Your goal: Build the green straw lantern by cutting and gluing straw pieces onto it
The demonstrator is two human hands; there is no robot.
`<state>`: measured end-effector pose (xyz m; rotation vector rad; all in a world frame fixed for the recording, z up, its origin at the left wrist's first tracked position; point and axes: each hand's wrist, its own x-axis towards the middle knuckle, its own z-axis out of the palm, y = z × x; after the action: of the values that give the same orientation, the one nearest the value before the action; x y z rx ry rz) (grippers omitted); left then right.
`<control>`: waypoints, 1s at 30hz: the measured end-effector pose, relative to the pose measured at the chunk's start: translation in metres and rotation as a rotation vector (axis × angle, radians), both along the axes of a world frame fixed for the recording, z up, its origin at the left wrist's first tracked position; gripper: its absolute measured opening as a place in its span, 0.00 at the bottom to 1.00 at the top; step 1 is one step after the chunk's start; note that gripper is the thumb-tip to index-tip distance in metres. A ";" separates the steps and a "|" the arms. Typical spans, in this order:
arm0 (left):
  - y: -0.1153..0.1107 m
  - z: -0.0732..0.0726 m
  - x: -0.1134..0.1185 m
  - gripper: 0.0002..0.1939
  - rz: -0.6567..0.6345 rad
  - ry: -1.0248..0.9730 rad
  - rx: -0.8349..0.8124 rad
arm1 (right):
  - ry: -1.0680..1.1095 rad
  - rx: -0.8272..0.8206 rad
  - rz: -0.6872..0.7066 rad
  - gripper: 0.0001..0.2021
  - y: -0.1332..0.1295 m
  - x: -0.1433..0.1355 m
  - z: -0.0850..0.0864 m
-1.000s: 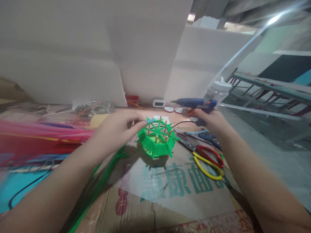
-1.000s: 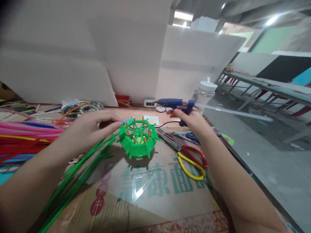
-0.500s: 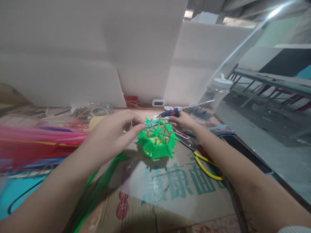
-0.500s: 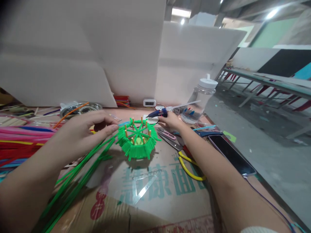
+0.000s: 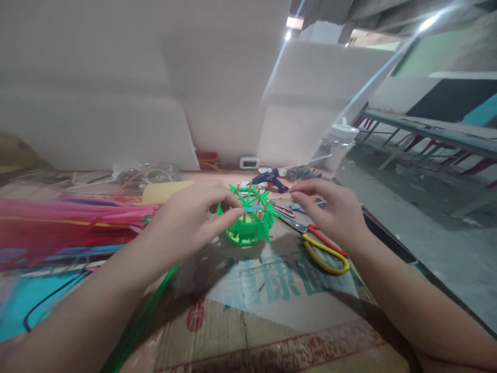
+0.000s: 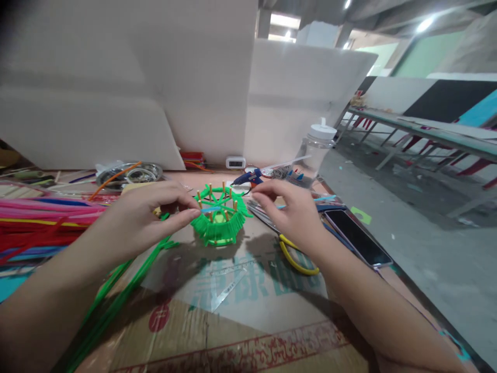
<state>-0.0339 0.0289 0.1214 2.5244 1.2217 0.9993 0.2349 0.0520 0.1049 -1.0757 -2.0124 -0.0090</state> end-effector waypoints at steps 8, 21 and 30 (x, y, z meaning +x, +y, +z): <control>-0.003 -0.004 0.005 0.07 -0.052 -0.007 0.016 | -0.101 0.117 0.362 0.04 -0.012 -0.036 0.010; 0.009 -0.008 -0.001 0.11 -0.006 0.041 0.003 | -0.083 0.080 0.258 0.04 -0.001 -0.032 0.000; 0.028 -0.024 -0.001 0.10 -0.069 0.140 0.103 | -0.204 0.058 0.289 0.03 0.004 -0.030 -0.010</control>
<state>-0.0349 0.0565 0.0972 2.7372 1.1370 0.9053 0.2046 0.0557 0.0951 -0.7652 -2.3218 -0.0265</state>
